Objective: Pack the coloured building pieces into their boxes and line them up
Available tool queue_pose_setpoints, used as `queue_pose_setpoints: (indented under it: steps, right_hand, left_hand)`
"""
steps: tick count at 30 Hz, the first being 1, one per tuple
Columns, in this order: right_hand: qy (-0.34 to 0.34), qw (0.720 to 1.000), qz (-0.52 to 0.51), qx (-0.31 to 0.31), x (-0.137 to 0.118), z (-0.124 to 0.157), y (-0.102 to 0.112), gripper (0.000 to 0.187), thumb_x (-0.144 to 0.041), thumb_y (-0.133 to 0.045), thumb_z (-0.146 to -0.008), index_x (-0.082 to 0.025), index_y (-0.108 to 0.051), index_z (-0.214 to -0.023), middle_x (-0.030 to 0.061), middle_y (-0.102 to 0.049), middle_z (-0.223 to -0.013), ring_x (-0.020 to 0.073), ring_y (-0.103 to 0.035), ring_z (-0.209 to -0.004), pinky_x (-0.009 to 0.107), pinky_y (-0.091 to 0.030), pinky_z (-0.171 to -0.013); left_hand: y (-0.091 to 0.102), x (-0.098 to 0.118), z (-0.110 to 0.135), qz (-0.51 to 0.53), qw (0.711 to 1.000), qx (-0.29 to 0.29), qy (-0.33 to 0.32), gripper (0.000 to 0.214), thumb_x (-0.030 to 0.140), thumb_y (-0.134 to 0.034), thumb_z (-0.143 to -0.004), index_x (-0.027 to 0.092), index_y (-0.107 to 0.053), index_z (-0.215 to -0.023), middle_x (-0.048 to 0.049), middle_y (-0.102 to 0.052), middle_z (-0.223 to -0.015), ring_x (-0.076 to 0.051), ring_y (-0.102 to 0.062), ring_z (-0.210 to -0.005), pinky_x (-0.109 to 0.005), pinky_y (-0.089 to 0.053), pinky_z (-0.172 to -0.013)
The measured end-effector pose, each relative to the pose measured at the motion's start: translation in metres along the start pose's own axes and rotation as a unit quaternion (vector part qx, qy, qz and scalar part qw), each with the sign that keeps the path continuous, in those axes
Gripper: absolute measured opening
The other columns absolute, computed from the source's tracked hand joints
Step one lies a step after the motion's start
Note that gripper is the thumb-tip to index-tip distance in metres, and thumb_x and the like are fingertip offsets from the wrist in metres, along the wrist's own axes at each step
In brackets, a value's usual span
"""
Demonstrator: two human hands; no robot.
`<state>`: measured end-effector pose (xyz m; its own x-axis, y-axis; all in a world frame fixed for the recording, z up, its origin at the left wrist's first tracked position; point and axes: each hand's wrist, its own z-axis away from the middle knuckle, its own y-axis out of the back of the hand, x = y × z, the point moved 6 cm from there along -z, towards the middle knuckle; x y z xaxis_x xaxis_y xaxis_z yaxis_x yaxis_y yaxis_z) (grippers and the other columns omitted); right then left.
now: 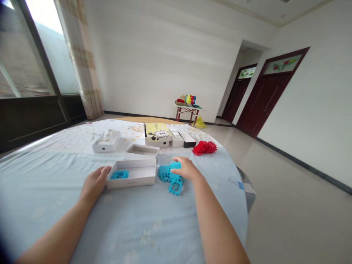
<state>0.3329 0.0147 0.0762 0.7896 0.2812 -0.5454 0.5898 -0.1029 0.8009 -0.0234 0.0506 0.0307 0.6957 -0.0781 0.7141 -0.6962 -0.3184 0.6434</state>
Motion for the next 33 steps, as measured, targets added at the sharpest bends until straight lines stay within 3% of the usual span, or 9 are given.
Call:
queue_pose_setpoints:
  steps: [5,8,14,17,20,23,27,30,33]
  right_hand:
    - [-0.028,0.998,0.061,0.002,0.005,0.004,0.008,0.037,-0.029,-0.067,-0.066,-0.02,-0.064,-0.102,0.0059,-0.066,-0.097,0.0235,-0.056,-0.098,0.035,-0.042,-0.087]
    - [-0.052,0.996,0.064,0.035,0.014,0.004,0.016,0.035,-0.031,-0.065,-0.069,-0.018,-0.064,-0.101,0.0058,-0.066,-0.092,0.0214,-0.058,-0.09,0.033,-0.044,-0.084]
    - [-0.079,0.986,0.079,0.12,0.038,0.005,0.03,0.038,-0.017,-0.055,-0.072,-0.014,-0.06,-0.11,0.0107,-0.062,-0.11,0.0216,-0.054,-0.104,0.034,-0.04,-0.093]
    - [-0.069,0.991,0.066,0.098,0.041,0.005,0.026,0.042,-0.01,-0.052,-0.07,-0.015,-0.06,-0.11,0.0095,-0.062,-0.112,0.0204,-0.055,-0.104,0.033,-0.04,-0.093]
    - [-0.051,0.997,0.034,0.043,0.031,0.004,0.016,0.036,-0.015,-0.053,-0.071,-0.017,-0.061,-0.106,0.0057,-0.067,-0.097,0.0174,-0.06,-0.09,0.028,-0.044,-0.082]
    - [-0.104,0.992,0.068,0.002,0.026,0.005,0.008,0.028,-0.029,-0.059,-0.072,-0.019,-0.063,-0.098,0.003,-0.067,-0.081,0.0172,-0.061,-0.077,0.026,-0.044,-0.07]
    - [-0.161,0.977,0.139,-0.029,0.025,0.006,-0.003,0.035,-0.042,-0.068,-0.064,-0.021,-0.062,-0.091,0.0035,-0.066,-0.083,0.0191,-0.06,-0.078,0.026,-0.041,-0.065]
    - [-0.169,0.976,0.131,-0.032,0.026,0.005,-0.01,0.036,-0.036,-0.072,-0.06,-0.021,-0.061,-0.092,0.0033,-0.066,-0.084,0.0182,-0.06,-0.078,0.025,-0.041,-0.064]
    - [-0.162,0.986,0.039,-0.032,0.028,0.002,-0.013,0.035,-0.027,-0.071,-0.061,-0.019,-0.06,-0.093,0.0007,-0.064,-0.074,0.0144,-0.058,-0.068,0.023,-0.041,-0.06]
  left_hand:
    - [-0.002,-0.003,-0.002,-0.001,1.0,-0.005,0.002,0.042,0.048,-0.033,-0.081,0.019,-0.064,-0.078,-0.003,-0.066,-0.076,-0.019,-0.058,-0.08,-0.024,-0.039,-0.066]
    - [-0.004,-0.006,-0.004,-0.012,1.0,-0.007,0.0,0.043,0.049,-0.032,-0.081,0.02,-0.064,-0.079,-0.0031,-0.066,-0.077,-0.02,-0.058,-0.082,-0.025,-0.04,-0.067]
    - [-0.005,-0.011,-0.008,-0.003,1.0,-0.006,0.012,0.041,0.048,-0.034,-0.08,0.02,-0.065,-0.08,-0.0026,-0.067,-0.077,-0.02,-0.059,-0.083,-0.025,-0.041,-0.066]
    - [-0.005,-0.012,-0.008,-0.002,1.0,-0.006,0.012,0.042,0.047,-0.033,-0.08,0.021,-0.065,-0.078,-0.0022,-0.067,-0.076,-0.021,-0.059,-0.083,-0.026,-0.041,-0.066]
    - [-0.005,-0.012,-0.008,-0.005,1.0,-0.008,0.012,0.043,0.048,-0.032,-0.081,0.021,-0.065,-0.078,-0.0023,-0.067,-0.077,-0.021,-0.059,-0.083,-0.026,-0.041,-0.066]
    - [-0.006,-0.011,-0.009,-0.011,1.0,-0.011,0.01,0.044,0.048,-0.031,-0.081,0.02,-0.065,-0.077,-0.0024,-0.067,-0.077,-0.021,-0.059,-0.083,-0.026,-0.041,-0.065]
    - [-0.005,-0.01,-0.008,-0.012,1.0,-0.008,0.012,0.044,0.049,-0.031,-0.08,0.02,-0.064,-0.076,-0.0024,-0.067,-0.076,-0.021,-0.06,-0.083,-0.026,-0.041,-0.065]
    - [-0.004,-0.011,-0.008,-0.012,1.0,-0.004,0.013,0.044,0.049,-0.032,-0.08,0.02,-0.065,-0.077,-0.0026,-0.068,-0.076,-0.022,-0.06,-0.084,-0.026,-0.042,-0.066]
    - [-0.005,-0.011,-0.008,-0.008,1.0,-0.004,0.009,0.044,0.048,-0.032,-0.08,0.021,-0.066,-0.08,-0.0025,-0.068,-0.077,-0.022,-0.06,-0.085,-0.026,-0.042,-0.066]
